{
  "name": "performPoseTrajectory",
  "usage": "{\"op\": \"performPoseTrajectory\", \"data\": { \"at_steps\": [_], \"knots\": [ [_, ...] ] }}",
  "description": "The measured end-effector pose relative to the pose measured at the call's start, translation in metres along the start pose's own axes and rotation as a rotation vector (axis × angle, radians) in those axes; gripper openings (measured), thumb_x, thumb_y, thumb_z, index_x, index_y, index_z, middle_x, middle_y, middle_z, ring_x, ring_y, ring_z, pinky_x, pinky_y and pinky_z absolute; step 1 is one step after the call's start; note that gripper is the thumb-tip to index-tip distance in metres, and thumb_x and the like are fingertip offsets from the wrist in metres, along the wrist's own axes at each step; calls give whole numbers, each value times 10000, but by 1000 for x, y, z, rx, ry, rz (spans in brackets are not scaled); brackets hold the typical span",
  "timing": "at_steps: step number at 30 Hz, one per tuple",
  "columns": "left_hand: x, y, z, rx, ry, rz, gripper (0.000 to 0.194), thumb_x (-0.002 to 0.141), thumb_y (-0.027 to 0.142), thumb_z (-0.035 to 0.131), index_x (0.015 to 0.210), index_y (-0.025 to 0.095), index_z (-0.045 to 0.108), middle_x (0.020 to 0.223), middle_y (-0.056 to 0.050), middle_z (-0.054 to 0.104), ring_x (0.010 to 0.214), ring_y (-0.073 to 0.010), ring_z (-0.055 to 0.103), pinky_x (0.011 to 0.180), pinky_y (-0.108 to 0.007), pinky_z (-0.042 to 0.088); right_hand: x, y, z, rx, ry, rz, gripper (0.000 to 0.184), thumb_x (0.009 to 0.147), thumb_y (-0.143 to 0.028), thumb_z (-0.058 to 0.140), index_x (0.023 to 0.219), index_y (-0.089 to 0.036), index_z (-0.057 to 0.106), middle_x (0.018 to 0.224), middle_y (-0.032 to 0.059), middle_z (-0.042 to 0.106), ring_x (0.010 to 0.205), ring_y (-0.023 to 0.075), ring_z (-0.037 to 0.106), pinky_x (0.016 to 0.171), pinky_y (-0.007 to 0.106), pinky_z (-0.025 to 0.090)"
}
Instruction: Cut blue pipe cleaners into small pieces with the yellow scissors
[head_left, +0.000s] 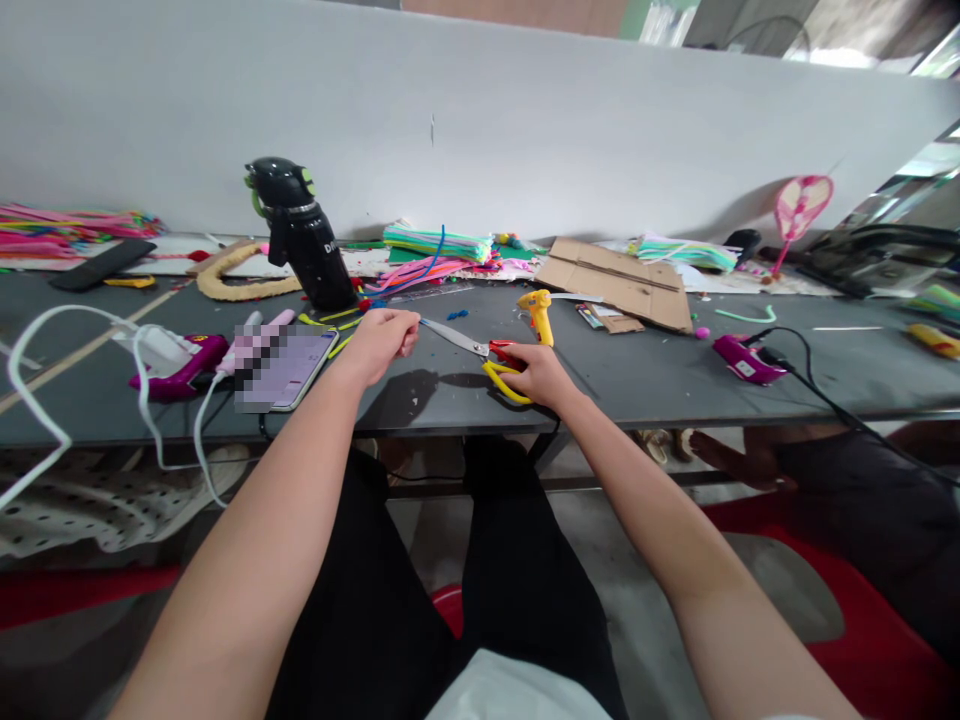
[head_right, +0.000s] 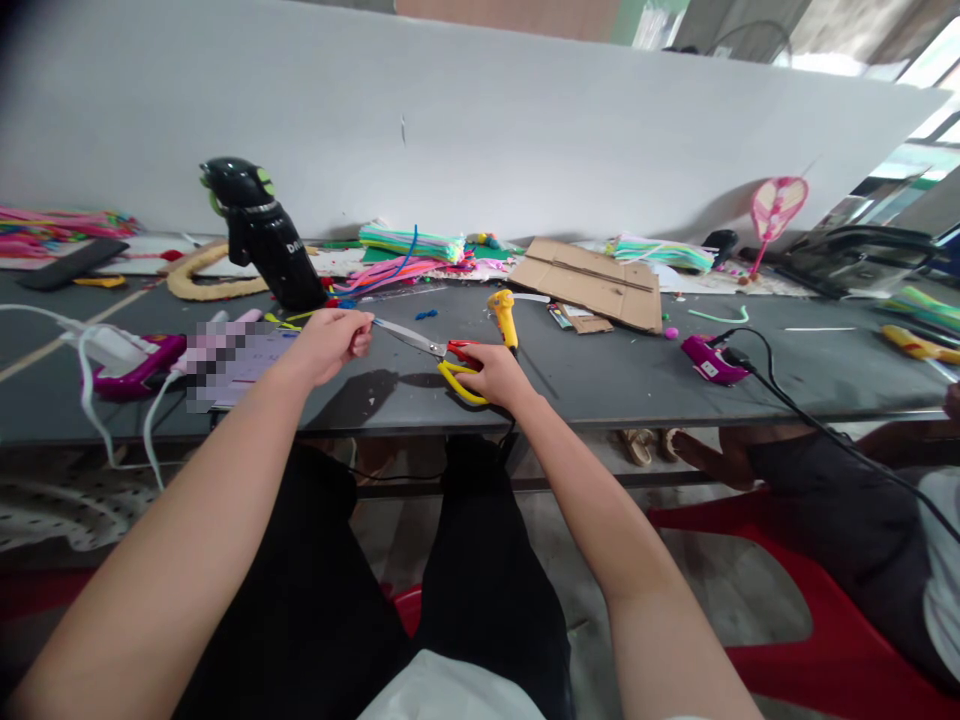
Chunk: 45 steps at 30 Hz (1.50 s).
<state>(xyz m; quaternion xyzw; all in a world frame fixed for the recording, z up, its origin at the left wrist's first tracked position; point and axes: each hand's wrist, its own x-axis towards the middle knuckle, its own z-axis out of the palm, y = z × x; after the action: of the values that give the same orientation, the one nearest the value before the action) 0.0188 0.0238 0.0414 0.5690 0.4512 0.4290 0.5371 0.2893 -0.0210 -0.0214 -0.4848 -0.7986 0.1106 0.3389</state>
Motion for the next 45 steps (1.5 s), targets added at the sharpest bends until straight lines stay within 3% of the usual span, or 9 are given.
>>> {"op": "performPoseTrajectory", "data": {
  "at_steps": [10,45],
  "knots": [
    [2,-1,-1,-56,-16,-45,273,779,257,627,574,167,470,509,31,398,446,-58,369,452,-201,280,1,-1,-1,-2,4,0,114,750,-271,664,746,-157,656,635,-24,486,602,105,364,595,258,305],
    [1,2,-1,-105,-21,-66,261,781,233,623,576,160,480,506,30,398,449,-60,365,450,-203,287,0,-2,-1,-3,16,39,149,752,-294,615,770,-154,663,656,0,549,611,118,417,597,260,324]
  ]
}}
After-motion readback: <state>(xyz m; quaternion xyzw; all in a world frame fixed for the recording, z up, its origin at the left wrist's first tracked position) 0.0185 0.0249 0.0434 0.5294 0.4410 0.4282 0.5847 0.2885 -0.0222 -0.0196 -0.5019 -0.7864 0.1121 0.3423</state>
